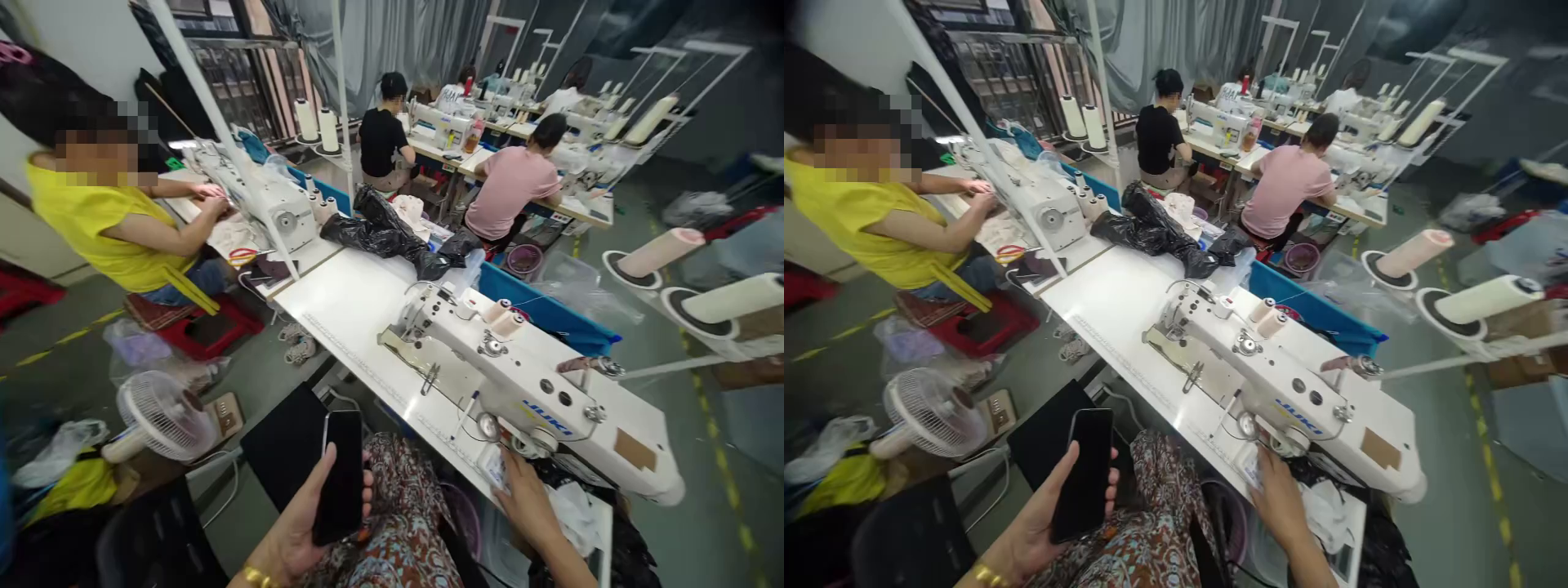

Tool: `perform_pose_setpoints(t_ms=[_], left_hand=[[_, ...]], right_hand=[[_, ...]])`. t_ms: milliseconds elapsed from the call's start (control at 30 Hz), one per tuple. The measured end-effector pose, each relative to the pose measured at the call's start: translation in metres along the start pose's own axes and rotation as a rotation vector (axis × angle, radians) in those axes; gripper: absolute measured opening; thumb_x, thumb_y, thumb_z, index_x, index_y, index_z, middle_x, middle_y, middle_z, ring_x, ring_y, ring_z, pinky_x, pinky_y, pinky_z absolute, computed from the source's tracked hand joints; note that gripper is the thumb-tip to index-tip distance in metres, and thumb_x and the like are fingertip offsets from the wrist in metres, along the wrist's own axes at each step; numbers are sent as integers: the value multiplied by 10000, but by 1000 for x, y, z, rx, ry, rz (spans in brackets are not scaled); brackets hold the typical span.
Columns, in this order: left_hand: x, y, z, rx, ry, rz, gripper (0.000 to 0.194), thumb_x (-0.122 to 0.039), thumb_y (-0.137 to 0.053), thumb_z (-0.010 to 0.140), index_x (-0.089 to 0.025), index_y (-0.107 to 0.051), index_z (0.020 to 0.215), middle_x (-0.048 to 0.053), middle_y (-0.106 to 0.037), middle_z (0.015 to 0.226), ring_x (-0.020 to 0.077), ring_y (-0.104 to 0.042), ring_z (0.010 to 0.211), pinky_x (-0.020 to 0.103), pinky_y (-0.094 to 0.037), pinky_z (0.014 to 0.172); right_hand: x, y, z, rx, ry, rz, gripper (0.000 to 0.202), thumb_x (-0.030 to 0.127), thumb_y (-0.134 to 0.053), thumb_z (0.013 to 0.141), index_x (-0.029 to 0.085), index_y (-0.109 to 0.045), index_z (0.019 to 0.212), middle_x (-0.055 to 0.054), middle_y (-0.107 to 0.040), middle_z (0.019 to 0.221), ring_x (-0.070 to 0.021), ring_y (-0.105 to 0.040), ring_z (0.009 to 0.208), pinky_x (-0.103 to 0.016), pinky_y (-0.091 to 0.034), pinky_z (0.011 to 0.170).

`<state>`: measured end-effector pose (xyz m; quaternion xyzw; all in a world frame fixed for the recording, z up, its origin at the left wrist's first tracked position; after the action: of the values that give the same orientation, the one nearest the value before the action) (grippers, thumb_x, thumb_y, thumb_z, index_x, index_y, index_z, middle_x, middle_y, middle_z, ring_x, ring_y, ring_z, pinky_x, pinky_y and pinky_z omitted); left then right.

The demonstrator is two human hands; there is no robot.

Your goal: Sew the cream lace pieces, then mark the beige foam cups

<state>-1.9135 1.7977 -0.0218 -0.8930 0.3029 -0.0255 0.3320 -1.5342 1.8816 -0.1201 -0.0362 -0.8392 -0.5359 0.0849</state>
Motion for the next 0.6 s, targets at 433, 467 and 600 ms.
perform_pose_setpoints(t_ms=[433, 467, 600], left_hand=[[-11, -83, 23, 329, 38, 45, 820, -799, -704, 802, -78, -719, 1191, 126, -699, 947, 231, -674, 826, 366, -563, 802], [-11, -88, 29, 325, 41, 45, 830, -816, -683, 806, -81, -720, 1190, 124, -698, 943, 232, -674, 824, 368, -561, 798], [-8, -106, 56, 327, 106, 73, 876, -854, -655, 790, -77, -717, 1191, 124, -698, 933, 235, -678, 812, 370, -559, 786]], right_hand=[[-26, -37, 6, -161, 45, 87, 700, 380, -481, 878, 130, -502, 1532, -222, -657, 1393, -433, -629, 1284, -523, -532, 1032], [-29, -43, 8, -147, 51, 107, 701, 378, -501, 865, 136, -524, 1521, -223, -668, 1380, -438, -638, 1277, -519, -547, 1012], [-35, -56, 12, -154, 28, 173, 779, 345, -564, 805, 171, -502, 1562, -201, -674, 1394, -454, -643, 1274, -548, -546, 1030]])
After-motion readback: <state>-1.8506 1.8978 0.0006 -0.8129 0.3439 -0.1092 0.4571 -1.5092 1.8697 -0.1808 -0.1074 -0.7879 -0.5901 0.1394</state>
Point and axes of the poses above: each hand's wrist, its own z-axis towards the middle knuckle, its own y-axis out of the back of the hand, x = y × z, the point moved 9 cm from there along z, towards the middle knuckle
